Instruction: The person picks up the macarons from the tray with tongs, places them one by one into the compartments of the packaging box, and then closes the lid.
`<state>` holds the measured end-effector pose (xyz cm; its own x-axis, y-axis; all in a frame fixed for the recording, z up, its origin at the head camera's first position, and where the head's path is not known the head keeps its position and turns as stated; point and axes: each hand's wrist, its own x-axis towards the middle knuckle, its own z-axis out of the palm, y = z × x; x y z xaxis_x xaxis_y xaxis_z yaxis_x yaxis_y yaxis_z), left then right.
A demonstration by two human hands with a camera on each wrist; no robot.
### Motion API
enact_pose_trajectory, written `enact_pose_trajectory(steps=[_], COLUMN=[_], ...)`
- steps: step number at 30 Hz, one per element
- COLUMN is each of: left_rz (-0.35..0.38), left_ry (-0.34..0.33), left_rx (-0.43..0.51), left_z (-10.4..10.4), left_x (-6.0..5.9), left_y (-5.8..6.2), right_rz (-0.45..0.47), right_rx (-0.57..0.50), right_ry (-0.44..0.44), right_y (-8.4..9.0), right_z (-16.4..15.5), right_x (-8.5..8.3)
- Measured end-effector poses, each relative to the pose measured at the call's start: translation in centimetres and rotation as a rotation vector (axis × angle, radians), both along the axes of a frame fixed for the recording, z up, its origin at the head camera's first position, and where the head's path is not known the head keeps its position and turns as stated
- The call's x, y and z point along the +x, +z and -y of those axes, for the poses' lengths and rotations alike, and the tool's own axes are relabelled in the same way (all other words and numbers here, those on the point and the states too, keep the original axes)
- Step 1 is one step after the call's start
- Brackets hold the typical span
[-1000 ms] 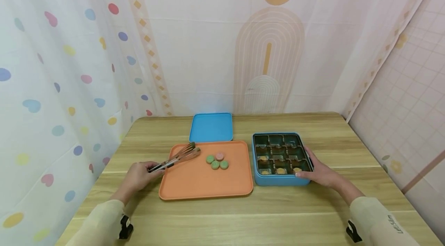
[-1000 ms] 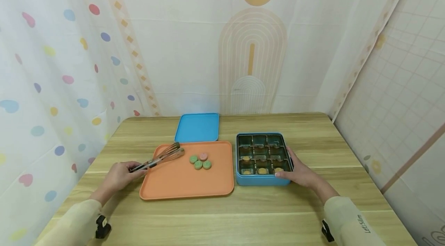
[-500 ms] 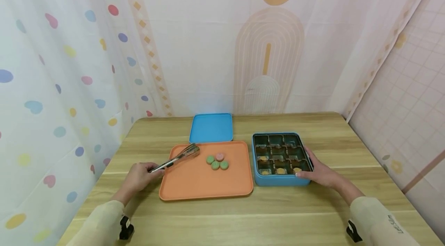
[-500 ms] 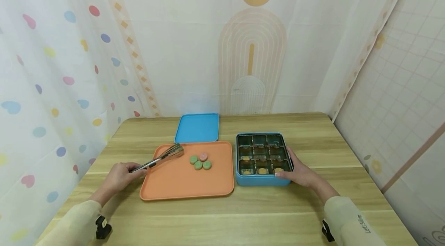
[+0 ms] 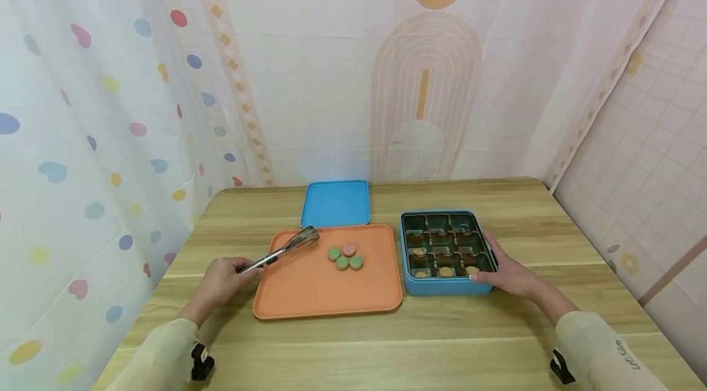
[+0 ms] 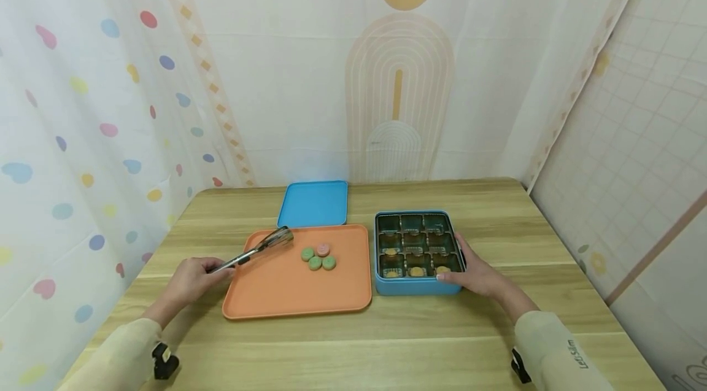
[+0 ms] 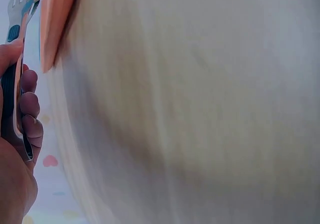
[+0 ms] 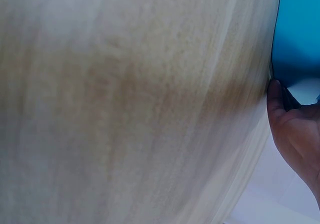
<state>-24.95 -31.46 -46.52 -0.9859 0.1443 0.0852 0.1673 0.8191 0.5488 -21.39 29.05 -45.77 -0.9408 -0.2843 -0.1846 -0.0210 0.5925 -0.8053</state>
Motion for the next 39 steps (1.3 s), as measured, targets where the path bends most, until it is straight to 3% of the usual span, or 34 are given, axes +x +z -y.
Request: enact_pose_trajectory(steps=[10, 18, 30, 39], left_rz=[0.007, 0.006, 0.014, 0.042], left_ry=[-0.041, -0.085, -0.202, -0.336], left_rx=[0.047, 0.075, 0.096, 0.185], left_z=[-2.0, -4.9, -12.3, -18.3], left_x=[-0.7, -1.8, -3.6, -4.5], left_y=[1.0, 1.8, 3.5, 3.6], right_rz=[-0.007, -0.005, 0.001, 0.010], right_rx=[-0.010, -0.004, -0.009, -0.013], right_ry=[0.004, 0.009, 0.006, -0.008], right_y=[0.1, 0.2, 0.0, -0.4], right_z=[0.1, 0.2, -0.1, -0.2], right_x=[0.0, 0.1, 0.0, -0.3])
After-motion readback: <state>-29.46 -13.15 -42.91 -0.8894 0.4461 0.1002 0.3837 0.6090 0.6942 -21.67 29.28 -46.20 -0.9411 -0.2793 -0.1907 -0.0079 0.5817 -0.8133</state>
